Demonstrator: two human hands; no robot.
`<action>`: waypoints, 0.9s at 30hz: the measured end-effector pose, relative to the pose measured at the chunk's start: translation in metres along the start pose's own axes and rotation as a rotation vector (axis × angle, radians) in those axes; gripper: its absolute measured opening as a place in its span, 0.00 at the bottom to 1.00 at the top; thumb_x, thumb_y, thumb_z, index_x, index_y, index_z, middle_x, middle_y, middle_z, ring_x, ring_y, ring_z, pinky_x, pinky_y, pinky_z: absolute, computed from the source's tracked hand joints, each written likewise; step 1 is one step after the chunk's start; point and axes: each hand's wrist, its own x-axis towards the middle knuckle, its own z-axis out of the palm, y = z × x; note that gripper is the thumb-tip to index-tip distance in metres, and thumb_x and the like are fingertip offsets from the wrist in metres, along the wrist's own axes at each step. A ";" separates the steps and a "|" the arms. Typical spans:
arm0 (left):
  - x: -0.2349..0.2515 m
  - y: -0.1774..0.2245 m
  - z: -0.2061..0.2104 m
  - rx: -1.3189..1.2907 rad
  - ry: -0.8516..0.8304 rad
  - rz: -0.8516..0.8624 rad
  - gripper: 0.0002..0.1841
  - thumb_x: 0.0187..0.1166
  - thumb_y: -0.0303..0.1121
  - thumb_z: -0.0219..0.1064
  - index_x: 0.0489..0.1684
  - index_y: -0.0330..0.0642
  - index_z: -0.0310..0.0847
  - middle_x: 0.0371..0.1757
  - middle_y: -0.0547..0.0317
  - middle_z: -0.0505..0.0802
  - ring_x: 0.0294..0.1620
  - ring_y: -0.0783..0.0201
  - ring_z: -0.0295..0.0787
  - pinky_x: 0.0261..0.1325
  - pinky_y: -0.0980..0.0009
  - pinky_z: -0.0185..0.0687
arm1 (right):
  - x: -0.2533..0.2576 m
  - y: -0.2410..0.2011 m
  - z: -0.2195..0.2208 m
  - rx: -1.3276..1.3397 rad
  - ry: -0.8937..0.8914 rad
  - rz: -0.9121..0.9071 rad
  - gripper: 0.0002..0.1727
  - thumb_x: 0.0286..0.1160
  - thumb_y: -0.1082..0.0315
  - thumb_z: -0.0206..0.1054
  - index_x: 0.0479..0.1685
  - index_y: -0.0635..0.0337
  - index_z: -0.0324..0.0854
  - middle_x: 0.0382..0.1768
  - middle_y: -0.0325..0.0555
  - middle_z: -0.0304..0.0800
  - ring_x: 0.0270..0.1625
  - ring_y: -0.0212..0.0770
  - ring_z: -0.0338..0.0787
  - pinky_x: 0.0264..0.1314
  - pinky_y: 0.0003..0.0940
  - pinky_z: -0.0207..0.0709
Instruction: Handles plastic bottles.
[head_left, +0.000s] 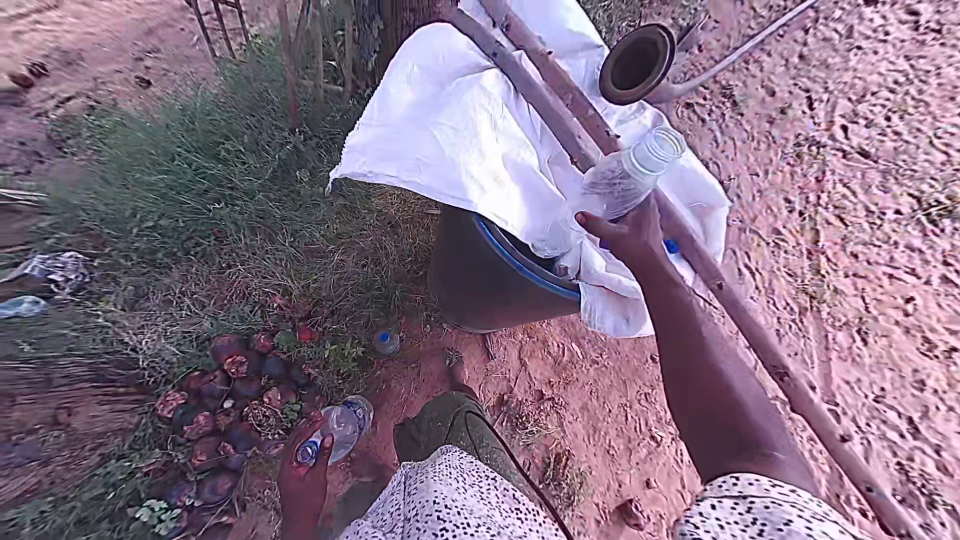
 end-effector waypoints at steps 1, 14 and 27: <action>0.001 0.003 0.001 -0.003 -0.001 0.004 0.24 0.77 0.40 0.70 0.64 0.28 0.83 0.71 0.41 0.87 0.80 0.53 0.78 0.85 0.59 0.70 | 0.002 0.008 0.003 -0.083 -0.037 -0.020 0.57 0.45 0.46 0.87 0.80 0.61 0.64 0.67 0.47 0.85 0.68 0.31 0.86 0.75 0.35 0.80; 0.017 0.055 0.055 0.068 0.099 -0.047 0.25 0.73 0.38 0.72 0.60 0.23 0.82 0.69 0.36 0.87 0.77 0.55 0.80 0.83 0.63 0.72 | 0.028 0.053 0.019 -0.110 -0.835 0.256 0.50 0.42 0.68 0.92 0.77 0.55 0.71 0.54 0.50 0.92 0.55 0.43 0.92 0.61 0.47 0.86; 0.036 0.086 0.106 -0.071 0.140 -0.005 0.22 0.74 0.33 0.70 0.58 0.20 0.82 0.67 0.39 0.89 0.75 0.57 0.83 0.82 0.65 0.74 | 0.013 0.113 0.083 -0.983 -1.059 0.321 0.28 0.63 0.40 0.73 0.35 0.61 0.87 0.41 0.62 0.91 0.47 0.67 0.91 0.43 0.72 0.78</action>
